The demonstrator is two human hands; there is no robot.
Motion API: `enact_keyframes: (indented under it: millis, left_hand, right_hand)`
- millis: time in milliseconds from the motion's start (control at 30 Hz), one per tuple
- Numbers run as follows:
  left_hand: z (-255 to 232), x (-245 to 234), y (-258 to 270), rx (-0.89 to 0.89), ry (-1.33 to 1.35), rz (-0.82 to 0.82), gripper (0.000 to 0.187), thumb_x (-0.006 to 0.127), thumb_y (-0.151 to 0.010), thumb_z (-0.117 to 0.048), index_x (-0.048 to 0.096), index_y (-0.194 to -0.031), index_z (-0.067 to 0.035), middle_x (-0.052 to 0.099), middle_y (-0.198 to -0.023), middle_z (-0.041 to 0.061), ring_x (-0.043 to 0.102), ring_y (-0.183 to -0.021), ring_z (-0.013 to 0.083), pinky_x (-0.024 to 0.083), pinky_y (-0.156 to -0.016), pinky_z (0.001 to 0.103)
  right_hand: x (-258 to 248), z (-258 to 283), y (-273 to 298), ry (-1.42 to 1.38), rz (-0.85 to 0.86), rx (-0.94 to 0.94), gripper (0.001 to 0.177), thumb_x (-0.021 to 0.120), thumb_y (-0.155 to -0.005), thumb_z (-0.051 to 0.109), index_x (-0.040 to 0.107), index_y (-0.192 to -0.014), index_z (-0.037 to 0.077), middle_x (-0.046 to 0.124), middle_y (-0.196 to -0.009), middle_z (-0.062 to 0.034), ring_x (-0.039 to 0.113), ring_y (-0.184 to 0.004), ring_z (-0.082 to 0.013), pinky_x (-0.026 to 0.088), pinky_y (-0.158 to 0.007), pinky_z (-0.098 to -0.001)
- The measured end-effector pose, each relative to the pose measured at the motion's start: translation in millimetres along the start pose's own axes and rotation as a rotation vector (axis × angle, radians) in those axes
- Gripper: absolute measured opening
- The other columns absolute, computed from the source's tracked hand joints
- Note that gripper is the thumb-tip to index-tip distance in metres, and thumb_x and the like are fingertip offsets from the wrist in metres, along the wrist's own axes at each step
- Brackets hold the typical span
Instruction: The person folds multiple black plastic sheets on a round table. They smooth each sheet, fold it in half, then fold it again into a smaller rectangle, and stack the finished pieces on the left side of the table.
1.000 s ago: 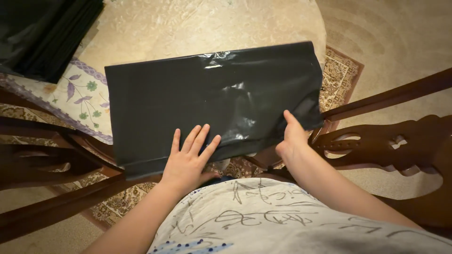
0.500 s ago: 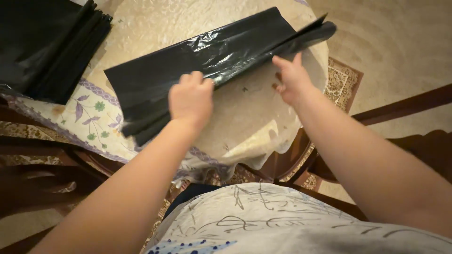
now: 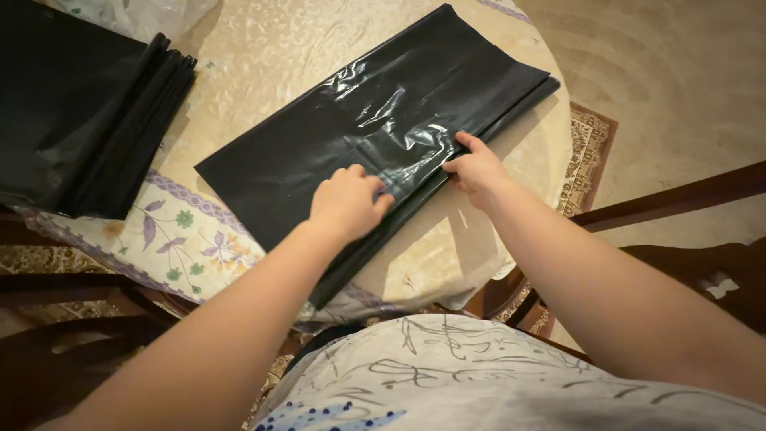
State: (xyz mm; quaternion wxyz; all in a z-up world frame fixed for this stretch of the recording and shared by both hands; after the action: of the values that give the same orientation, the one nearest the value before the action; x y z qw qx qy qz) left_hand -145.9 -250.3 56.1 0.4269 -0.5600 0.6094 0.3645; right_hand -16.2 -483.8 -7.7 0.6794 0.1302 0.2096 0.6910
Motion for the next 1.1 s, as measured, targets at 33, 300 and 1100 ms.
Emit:
enact_keyframes:
  millis: [33, 300, 1100]
  left_hand:
    - [1, 4, 3, 0.051, -0.038, -0.001, 0.035, 0.07, -0.085, -0.048, 0.078, -0.103, -0.019, 0.064, -0.114, 0.008, 0.059, -0.111, 0.0309, 0.052, -0.086, 0.047]
    - [1, 36, 20, 0.155, 0.107, -0.2, 0.021, 0.075, -0.082, -0.029, 0.077, -0.097, -0.016, 0.061, -0.104, 0.005, 0.059, -0.101, 0.0277, 0.053, -0.078, 0.042]
    - [1, 52, -27, 0.015, -0.058, -0.425, 0.049, 0.056, -0.098, -0.029, 0.058, -0.141, -0.006, 0.047, -0.155, 0.012, 0.036, -0.148, 0.0299, 0.028, -0.119, 0.053]
  right_hand:
    - [2, -7, -2, -0.048, 0.025, 0.014, 0.079, 0.064, -0.084, -0.007, 0.045, -0.155, 0.024, 0.065, -0.125, -0.0092, 0.064, -0.093, -0.0206, 0.052, -0.069, -0.0331]
    - [-35, -16, -48, -0.451, -0.218, -0.149, 0.058, 0.059, -0.088, 0.001, 0.052, -0.144, 0.016, 0.068, -0.12, -0.0073, 0.065, -0.094, -0.0201, 0.052, -0.071, -0.0332]
    - [71, 11, 14, 1.282, 0.003, -1.051, 0.059, 0.047, -0.105, 0.035, 0.04, -0.158, 0.01, 0.029, -0.169, -0.0137, 0.02, -0.156, -0.037, 0.017, -0.122, -0.0625]
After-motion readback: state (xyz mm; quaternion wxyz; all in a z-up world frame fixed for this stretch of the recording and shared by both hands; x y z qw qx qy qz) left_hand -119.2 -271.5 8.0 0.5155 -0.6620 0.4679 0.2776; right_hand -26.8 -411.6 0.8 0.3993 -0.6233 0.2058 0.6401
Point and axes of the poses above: each hand's wrist, its own y-axis away from the middle knuckle, its own x-axis out of the palm, z = x × y, the point moved 1 cm from there along -y, towards the middle knuckle
